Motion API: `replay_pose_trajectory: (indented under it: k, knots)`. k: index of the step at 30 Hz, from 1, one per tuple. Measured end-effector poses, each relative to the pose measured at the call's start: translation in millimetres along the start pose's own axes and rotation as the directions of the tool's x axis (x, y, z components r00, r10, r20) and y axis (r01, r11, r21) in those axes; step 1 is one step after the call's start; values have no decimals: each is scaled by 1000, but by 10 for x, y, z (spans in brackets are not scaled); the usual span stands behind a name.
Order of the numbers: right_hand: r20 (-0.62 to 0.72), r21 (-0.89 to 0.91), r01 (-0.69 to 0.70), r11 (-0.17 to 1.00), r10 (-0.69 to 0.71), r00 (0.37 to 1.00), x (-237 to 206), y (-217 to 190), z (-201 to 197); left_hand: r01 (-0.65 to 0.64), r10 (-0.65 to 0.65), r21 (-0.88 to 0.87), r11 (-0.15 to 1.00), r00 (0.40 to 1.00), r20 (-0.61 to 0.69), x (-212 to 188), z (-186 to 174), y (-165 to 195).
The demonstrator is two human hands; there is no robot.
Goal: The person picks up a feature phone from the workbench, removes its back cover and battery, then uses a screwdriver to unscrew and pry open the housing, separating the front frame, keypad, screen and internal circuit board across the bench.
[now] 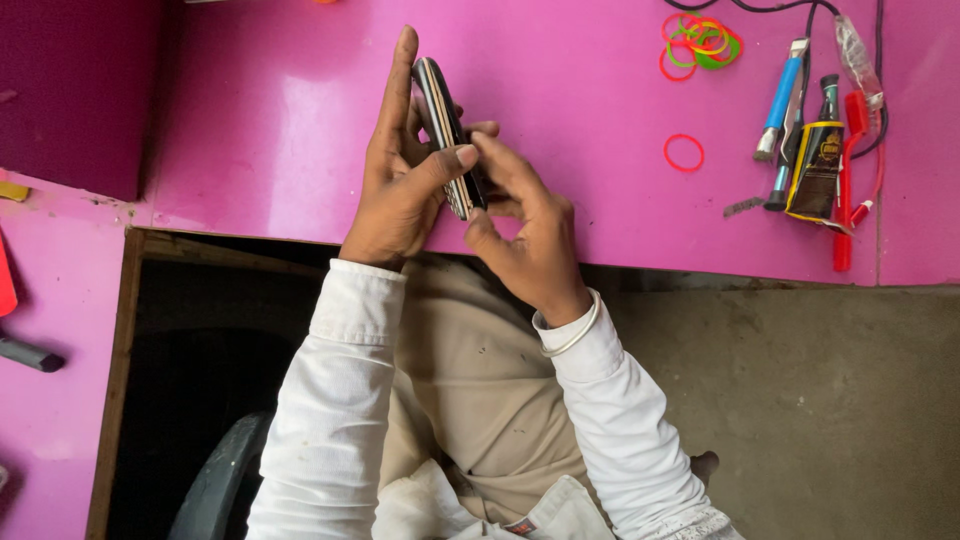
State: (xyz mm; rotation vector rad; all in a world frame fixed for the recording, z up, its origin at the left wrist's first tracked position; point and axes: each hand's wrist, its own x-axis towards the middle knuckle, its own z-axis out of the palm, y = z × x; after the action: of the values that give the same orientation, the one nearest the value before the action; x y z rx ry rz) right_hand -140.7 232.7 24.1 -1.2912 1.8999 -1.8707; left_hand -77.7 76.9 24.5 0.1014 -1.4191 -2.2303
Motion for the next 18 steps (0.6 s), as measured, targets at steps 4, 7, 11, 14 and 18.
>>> replay_pose_trajectory:
  k: [4, 7, 11, 14, 18]
  knots:
    - [-56, -221, 79, 972, -94, 994, -11, 6, 69, 97, -102, -171, 980, 995, -18, 5, -14, 8]
    - [-238, -222, -32, 974, -23, 971, -64, 77, 128, 113, -99, -260, 959, 993, 69, 27, -48, -5]
    - [-409, 71, -77, 994, 100, 907, -71, 207, 119, 219, -222, -496, 840, 974, 53, 21, -82, -43]
    - [-449, 207, -110, 972, 195, 872, -1, 291, 36, 193, -200, -466, 863, 979, 36, 1, -97, -66]
    - [-528, 306, -137, 942, 288, 799, 30, 341, -103, 100, -98, -468, 878, 995, 29, 1, -118, -86]
